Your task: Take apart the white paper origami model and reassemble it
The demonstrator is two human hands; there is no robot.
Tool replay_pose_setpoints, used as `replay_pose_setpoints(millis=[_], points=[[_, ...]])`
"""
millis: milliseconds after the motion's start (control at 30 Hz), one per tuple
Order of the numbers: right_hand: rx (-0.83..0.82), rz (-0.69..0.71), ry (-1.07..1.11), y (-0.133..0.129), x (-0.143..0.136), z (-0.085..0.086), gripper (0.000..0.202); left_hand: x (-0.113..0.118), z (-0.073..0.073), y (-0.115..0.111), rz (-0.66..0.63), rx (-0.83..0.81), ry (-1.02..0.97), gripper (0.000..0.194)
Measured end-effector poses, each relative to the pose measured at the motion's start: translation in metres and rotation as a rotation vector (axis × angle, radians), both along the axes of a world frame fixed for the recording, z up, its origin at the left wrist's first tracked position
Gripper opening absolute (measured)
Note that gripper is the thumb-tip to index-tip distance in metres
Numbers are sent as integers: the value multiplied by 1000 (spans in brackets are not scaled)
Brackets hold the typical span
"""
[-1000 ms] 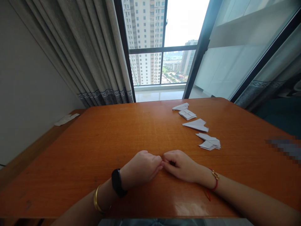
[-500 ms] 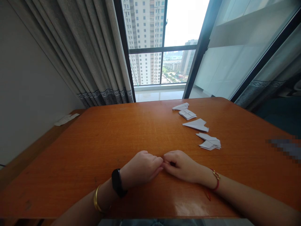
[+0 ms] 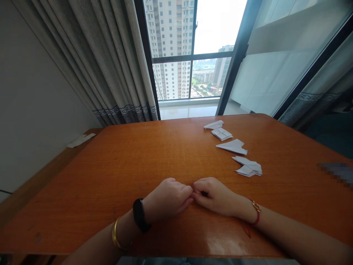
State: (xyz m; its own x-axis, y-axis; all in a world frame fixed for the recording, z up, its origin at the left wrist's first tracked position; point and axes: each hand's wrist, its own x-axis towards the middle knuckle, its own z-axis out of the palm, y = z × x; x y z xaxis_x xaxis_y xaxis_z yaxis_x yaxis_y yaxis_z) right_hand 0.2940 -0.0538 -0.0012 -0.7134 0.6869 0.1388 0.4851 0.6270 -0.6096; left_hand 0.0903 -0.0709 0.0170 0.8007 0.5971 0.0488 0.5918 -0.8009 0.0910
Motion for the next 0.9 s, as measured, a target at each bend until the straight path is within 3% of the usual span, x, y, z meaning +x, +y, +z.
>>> replay_pose_setpoints(millis=[900], points=[[24, 7, -28, 0, 0, 1, 28, 0, 1, 0, 1, -37, -22, 12]])
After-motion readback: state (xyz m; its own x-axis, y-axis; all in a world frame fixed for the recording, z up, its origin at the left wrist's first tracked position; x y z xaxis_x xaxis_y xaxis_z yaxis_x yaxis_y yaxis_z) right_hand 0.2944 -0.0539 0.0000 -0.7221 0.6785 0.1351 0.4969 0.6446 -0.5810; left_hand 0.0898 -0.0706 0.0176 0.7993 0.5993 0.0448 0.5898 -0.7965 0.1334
